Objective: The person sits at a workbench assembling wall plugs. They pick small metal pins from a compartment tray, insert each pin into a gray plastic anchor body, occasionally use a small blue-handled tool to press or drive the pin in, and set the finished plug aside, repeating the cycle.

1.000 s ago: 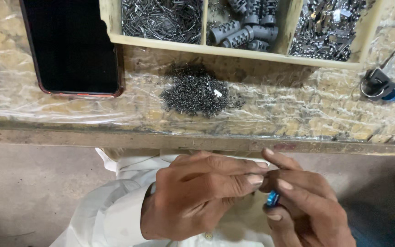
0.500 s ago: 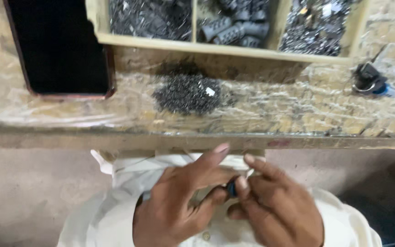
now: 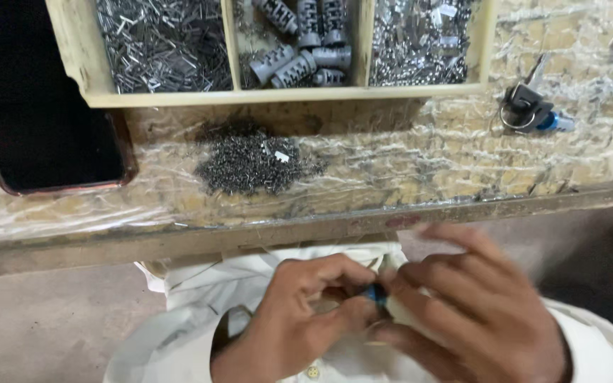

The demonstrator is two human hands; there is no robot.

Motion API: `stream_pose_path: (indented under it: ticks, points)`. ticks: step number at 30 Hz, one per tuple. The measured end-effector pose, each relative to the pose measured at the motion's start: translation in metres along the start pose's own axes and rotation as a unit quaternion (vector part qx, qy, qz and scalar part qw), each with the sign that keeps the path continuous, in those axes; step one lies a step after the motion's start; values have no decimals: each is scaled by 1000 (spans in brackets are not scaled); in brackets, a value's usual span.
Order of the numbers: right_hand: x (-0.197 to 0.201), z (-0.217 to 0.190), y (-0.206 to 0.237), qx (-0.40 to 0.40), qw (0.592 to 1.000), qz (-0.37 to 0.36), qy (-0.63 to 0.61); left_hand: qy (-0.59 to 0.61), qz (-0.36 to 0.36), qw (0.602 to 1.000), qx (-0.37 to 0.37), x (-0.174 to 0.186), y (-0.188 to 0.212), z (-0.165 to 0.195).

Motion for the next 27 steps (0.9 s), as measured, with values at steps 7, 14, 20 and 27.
stream_pose_path:
  ticks: [7, 14, 20, 27]
  points:
    - [-15, 113, 34, -210, 931, 131, 269, -157, 69, 973, -154, 27, 43, -40]
    - [-32, 101, 59, -193, 860, 434, -187, -264, 118, 943, -168, 21, 27, 0]
    - [-62, 3, 47, -252, 843, 289, -378, -293, 113, 911, -266, 25, 29, 1]
    - [-85, 5, 61, -217, 909, 184, -305, -347, 121, 868, -334, 34, 33, -9]
Point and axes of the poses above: each hand's wrist, its own y-axis away from the middle knuckle, its own x-axis out of the back of the hand, z = x × y, the point moved 3 cm from there along -y, towards the middle knuckle, and after that the axes turned 7 degrees about -z, right-handed, at the moved point
